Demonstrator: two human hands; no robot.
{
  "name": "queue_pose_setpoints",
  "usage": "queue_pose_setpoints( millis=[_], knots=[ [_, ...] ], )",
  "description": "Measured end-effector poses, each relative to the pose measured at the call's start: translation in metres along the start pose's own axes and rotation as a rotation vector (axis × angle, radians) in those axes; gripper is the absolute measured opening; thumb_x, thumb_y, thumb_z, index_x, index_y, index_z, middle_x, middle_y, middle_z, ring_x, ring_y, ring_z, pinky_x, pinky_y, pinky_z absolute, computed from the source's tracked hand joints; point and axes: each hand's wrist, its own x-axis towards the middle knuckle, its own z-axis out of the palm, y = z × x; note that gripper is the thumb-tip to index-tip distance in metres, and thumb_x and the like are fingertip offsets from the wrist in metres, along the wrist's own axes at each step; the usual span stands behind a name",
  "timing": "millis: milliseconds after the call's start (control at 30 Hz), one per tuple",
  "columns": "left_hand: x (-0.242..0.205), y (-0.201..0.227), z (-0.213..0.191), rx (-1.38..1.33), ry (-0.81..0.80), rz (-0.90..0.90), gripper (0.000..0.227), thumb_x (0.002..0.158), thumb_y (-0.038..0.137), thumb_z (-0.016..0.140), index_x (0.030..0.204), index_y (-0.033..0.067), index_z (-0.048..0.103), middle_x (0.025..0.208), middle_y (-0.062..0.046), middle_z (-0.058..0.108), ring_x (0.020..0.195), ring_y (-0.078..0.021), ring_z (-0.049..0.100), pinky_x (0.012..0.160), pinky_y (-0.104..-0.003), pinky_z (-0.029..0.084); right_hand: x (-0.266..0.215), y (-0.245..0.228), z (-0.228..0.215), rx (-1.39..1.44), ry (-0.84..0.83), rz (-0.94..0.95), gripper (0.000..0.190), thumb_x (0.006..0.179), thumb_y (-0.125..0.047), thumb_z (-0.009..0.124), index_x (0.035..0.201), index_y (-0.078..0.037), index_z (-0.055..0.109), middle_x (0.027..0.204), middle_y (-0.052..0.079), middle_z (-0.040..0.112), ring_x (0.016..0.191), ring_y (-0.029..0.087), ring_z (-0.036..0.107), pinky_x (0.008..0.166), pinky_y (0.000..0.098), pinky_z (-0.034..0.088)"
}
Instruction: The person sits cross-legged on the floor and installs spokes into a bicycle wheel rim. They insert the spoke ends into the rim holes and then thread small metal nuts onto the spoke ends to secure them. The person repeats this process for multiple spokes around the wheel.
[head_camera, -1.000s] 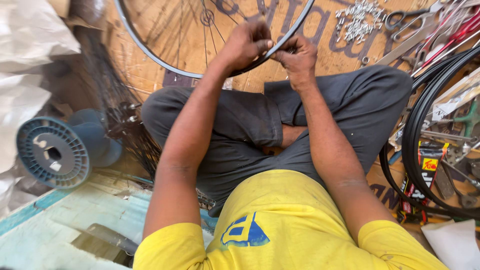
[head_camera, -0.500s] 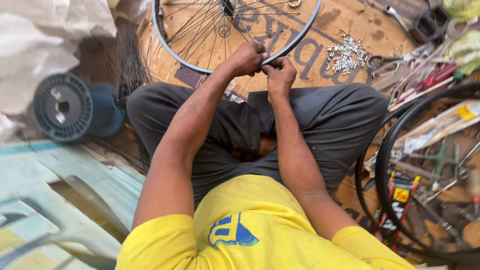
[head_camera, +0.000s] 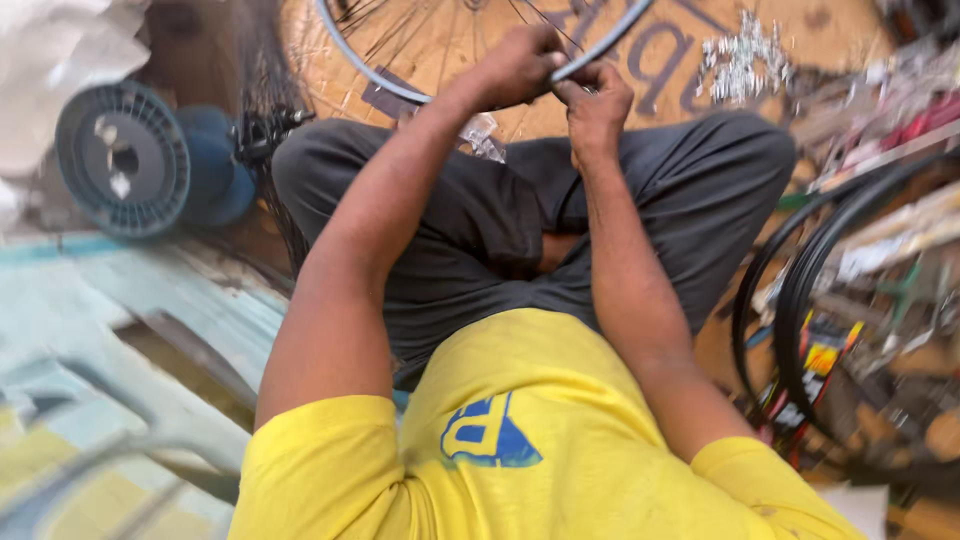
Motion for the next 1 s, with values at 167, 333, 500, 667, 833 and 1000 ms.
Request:
queue_pose_setpoints(
  millis=[167, 333, 500, 667, 833, 1000],
  knots=[
    [0.014, -0.021, -0.017, 0.144, -0.096, 0.03, 0.019, 0.092, 0.017, 0.069, 0.095, -0.0012, 0.068, 0.076, -0.012, 0.068, 0.072, -0.0227, 0.07, 0.065, -0.04, 0.054, -0.003, -0.003, 0.01, -0.021, -0.019, 0.159, 0.019, 0.082, 0.004, 0.084, 0.086, -0.004, 0.068, 0.073, -0.001, 0.065, 0.056, 0.004, 0.052, 0.047, 0.0215, 0.038],
    [-0.011, -0.008, -0.021, 0.039, -0.113, 0.148, 0.016, 0.096, 0.016, 0.066, 0.097, 0.0004, 0.067, 0.079, -0.015, 0.068, 0.076, -0.0263, 0.067, 0.069, -0.041, 0.053, 0.003, 0.008, -0.011, 0.099, -0.242, 0.038, 0.019, 0.09, 0.006, 0.084, 0.094, -0.002, 0.067, 0.083, 0.001, 0.068, 0.068, 0.005, 0.057, 0.057, 0.0221, 0.043],
    [-0.006, 0.024, -0.032, -0.007, -0.241, -0.04, 0.021, 0.099, 0.024, 0.062, 0.092, 0.0039, 0.064, 0.079, -0.013, 0.068, 0.076, -0.0288, 0.07, 0.069, -0.045, 0.055, 0.014, -0.003, -0.016, -0.033, -0.286, -0.085, 0.017, 0.096, 0.006, 0.083, 0.099, 0.0, 0.067, 0.09, 0.002, 0.069, 0.078, 0.006, 0.061, 0.066, 0.0229, 0.05],
    [0.0, 0.017, -0.011, 0.317, -0.048, 0.054, 0.037, 0.104, 0.036, 0.061, 0.088, 0.0049, 0.071, 0.079, -0.018, 0.069, 0.081, -0.0407, 0.065, 0.072, -0.052, 0.049, 0.017, -0.009, -0.022, 0.02, -0.322, 0.031, 0.012, 0.098, 0.004, 0.079, 0.1, 0.0, 0.067, 0.088, 0.001, 0.067, 0.072, 0.006, 0.057, 0.061, 0.0225, 0.045],
    [0.005, 0.002, -0.012, 0.16, -0.153, 0.075, 0.024, 0.093, 0.028, 0.063, 0.092, 0.0054, 0.07, 0.08, -0.019, 0.07, 0.08, -0.0396, 0.068, 0.07, -0.051, 0.052, 0.014, -0.013, -0.023, -0.042, -0.329, 0.078, 0.011, 0.102, 0.0, 0.077, 0.102, -0.001, 0.066, 0.082, 0.0, 0.062, 0.066, 0.005, 0.052, 0.056, 0.0218, 0.041],
    [0.004, 0.002, -0.003, 0.304, -0.117, 0.013, 0.029, 0.1, 0.031, 0.064, 0.091, 0.0048, 0.07, 0.081, -0.02, 0.07, 0.082, -0.0404, 0.068, 0.072, -0.052, 0.051, 0.013, -0.01, -0.026, -0.064, -0.327, 0.099, 0.008, 0.101, -0.003, 0.073, 0.101, -0.001, 0.066, 0.083, -0.001, 0.062, 0.065, 0.005, 0.052, 0.056, 0.0215, 0.042]
  ],
)
